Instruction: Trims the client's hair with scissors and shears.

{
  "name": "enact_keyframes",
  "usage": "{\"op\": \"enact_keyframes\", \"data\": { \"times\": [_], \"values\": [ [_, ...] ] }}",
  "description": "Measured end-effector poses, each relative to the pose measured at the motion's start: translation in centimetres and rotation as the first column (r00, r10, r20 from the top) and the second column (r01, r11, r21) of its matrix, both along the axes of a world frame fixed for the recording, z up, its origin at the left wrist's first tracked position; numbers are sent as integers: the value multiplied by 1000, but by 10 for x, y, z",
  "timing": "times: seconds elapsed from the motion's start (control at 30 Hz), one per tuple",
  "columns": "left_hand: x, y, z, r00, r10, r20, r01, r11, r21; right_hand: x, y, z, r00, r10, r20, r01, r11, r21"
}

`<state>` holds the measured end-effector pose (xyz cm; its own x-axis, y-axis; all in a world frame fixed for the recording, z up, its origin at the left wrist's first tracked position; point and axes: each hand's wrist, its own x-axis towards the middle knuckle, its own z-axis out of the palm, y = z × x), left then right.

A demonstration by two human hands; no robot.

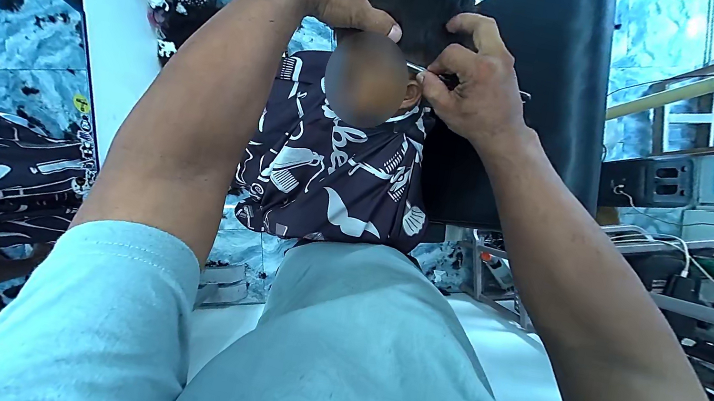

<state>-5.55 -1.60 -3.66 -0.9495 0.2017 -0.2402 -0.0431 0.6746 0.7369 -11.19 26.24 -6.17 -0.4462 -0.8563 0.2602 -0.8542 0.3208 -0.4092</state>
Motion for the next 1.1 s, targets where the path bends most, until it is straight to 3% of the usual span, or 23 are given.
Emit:
{"op": "enact_keyframes", "data": {
  "times": [0.6,0.77,1.1],
  "values": [
    [1,3,1,1000,15,-4,-15,1000,-5,1,2,1,999,28,-14,-27,997,78],
    [-2,2,0,1000,-3,-8,2,1000,-12,0,2,1,1000,10,-13,-10,1000,-4],
    [0,4,3,1000,20,-1,-20,1000,-10,-1,1,2,1000,-2,-6,2,1000,18]
  ]
}}
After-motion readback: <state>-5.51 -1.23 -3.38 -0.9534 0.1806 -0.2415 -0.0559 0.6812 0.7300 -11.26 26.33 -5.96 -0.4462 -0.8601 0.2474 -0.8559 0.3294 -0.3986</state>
